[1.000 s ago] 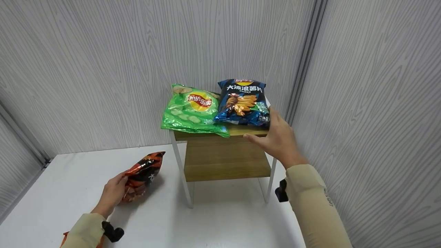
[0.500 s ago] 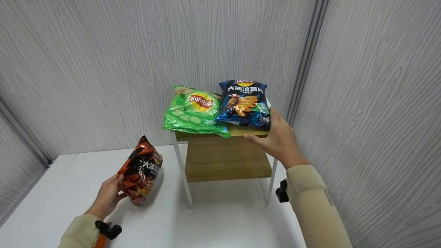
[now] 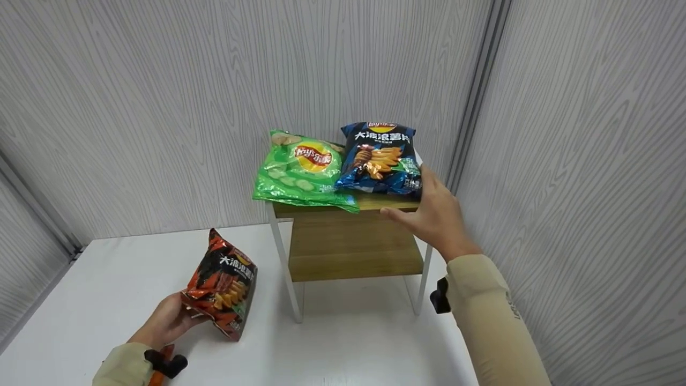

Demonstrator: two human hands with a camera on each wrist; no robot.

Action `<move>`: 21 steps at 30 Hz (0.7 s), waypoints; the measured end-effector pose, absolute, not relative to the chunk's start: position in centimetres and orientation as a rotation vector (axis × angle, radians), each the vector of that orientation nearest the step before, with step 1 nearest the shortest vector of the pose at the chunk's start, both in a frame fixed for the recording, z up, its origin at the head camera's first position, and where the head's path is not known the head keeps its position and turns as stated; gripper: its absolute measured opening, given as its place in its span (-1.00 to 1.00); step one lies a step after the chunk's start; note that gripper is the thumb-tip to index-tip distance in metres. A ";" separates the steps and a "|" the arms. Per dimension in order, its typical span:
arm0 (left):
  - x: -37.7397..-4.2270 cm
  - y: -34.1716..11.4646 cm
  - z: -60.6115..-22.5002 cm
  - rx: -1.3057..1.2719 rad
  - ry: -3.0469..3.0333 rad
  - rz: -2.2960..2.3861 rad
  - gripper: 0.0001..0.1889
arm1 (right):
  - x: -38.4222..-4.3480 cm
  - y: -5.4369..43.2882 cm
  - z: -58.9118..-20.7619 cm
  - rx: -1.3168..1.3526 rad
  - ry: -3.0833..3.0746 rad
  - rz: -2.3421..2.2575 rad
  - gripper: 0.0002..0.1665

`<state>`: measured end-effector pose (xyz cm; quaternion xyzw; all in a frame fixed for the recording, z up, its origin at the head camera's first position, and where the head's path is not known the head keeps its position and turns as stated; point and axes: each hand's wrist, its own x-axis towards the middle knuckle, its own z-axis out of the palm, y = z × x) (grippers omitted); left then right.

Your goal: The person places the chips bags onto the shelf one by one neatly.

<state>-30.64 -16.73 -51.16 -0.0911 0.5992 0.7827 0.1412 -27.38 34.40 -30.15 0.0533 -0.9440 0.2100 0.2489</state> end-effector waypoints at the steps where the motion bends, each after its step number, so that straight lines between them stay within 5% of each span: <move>1: -30.7 -16.7 -51.3 -0.267 1.733 2.251 -0.49 | -27.4 34.4 -30.1 0.145 -2.574 0.572 0.36; 21: -30.9 -16.1 -49.6 -0.326 2.523 1.574 -0.36 | -27.2 34.4 -30.0 0.136 -2.581 0.584 0.35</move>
